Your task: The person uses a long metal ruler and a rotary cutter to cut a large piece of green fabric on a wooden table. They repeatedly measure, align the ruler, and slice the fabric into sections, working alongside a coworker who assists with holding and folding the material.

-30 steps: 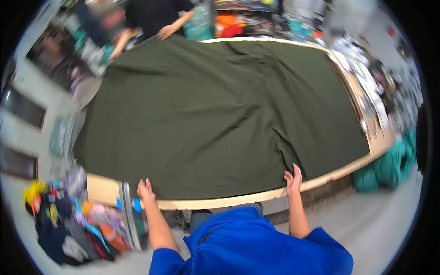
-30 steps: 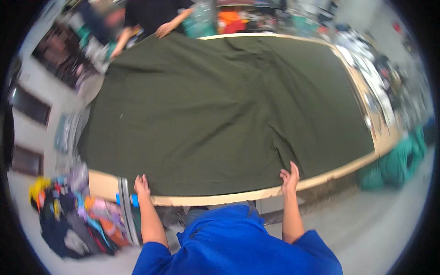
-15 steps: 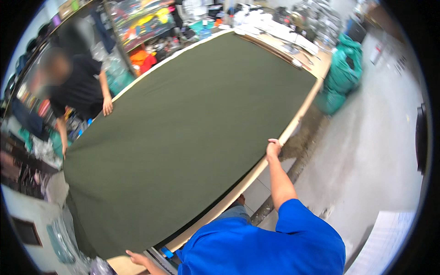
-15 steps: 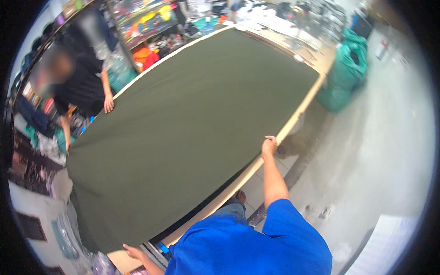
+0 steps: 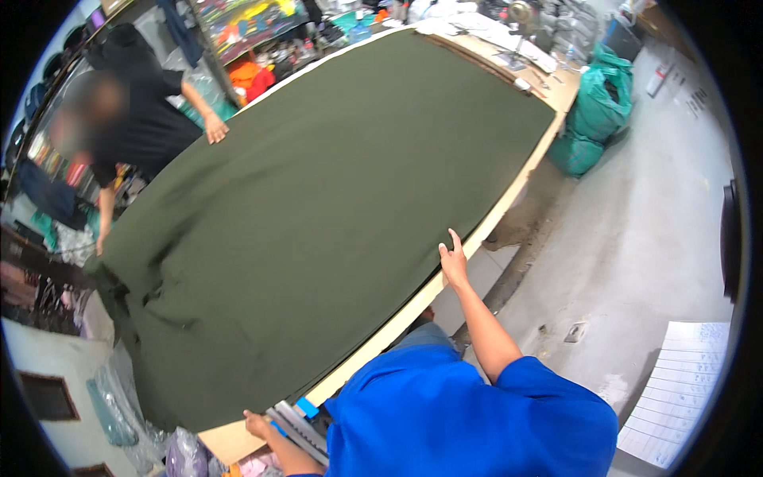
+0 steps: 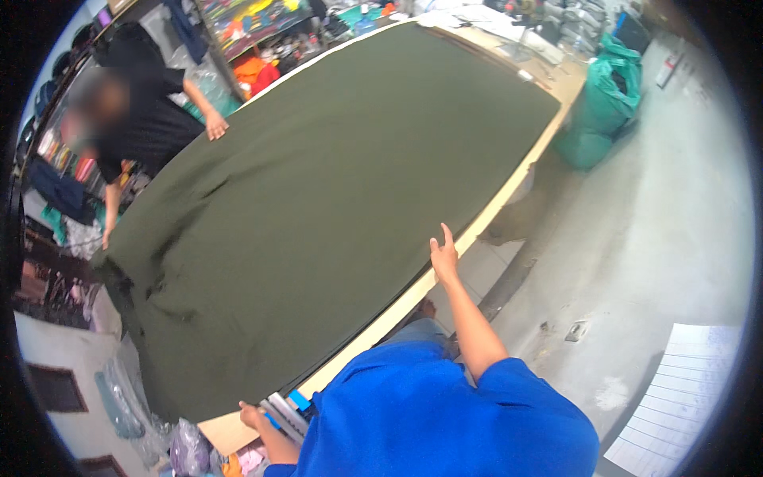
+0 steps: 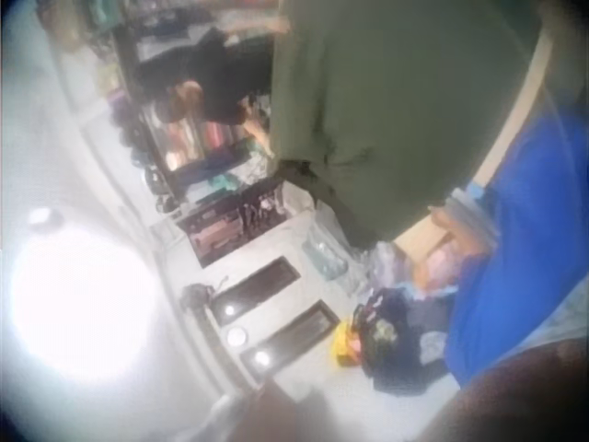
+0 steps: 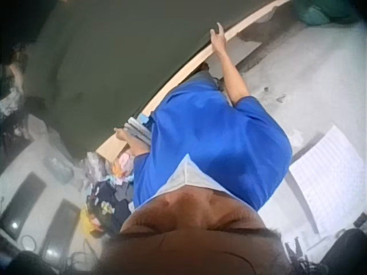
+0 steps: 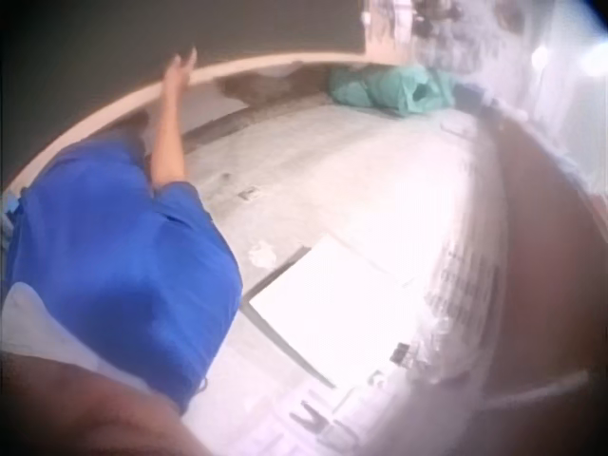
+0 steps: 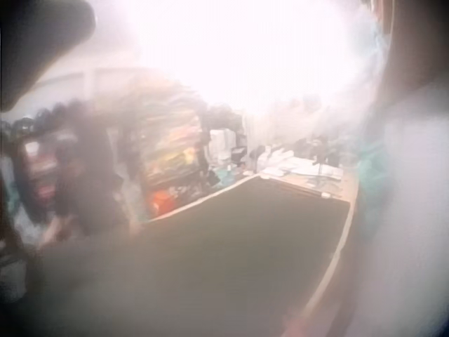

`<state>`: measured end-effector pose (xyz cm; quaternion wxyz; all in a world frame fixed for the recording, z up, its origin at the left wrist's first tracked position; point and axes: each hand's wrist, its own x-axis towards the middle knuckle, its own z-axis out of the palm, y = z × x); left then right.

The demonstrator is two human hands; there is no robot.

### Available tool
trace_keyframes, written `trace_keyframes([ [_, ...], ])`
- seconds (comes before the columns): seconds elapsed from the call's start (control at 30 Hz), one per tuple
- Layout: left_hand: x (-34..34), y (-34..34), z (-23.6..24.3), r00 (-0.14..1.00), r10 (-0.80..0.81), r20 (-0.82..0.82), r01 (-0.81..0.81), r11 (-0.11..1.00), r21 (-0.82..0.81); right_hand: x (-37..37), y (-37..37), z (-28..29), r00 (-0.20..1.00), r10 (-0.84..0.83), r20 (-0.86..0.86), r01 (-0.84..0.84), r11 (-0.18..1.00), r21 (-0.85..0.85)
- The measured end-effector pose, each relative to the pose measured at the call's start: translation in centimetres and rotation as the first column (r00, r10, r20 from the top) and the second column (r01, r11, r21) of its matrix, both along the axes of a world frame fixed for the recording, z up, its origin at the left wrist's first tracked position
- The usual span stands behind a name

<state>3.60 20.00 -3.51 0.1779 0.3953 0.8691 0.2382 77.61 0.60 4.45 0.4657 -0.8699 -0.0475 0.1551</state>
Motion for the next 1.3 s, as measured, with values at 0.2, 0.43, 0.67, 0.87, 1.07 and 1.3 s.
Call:
trace_keyframes([
  [0.2,2.8,-1.1,1.2,0.967,0.156,-0.201,-0.142,0.986,0.084,-10.6,2.2,-1.2,0.930,0.351,0.107,-0.357,0.933,0.040],
  [0.43,4.1,-4.1,2.8,0.979,0.095,-0.180,-0.074,0.990,0.122,-11.4,1.5,-0.3,0.915,0.403,-0.017,-0.398,0.907,0.137],
  [0.67,2.4,-4.9,1.1,0.997,-0.013,0.073,-0.007,0.964,0.266,-12.6,2.0,-1.0,0.938,0.292,-0.188,-0.250,0.944,0.216],
  [0.87,2.2,-4.7,0.6,0.985,-0.012,0.173,-0.034,0.964,0.263,-12.5,1.7,-1.5,0.912,0.361,-0.195,-0.333,0.929,0.162],
  [1.07,1.8,-4.8,0.7,0.931,-0.005,0.364,-0.101,0.957,0.272,-12.8,1.5,-1.1,0.870,0.365,-0.331,-0.321,0.930,0.180],
  [1.3,1.6,-4.9,0.9,0.869,0.012,0.494,-0.184,0.936,0.301,-12.9,1.6,-0.9,0.866,0.390,-0.313,-0.346,0.919,0.188],
])
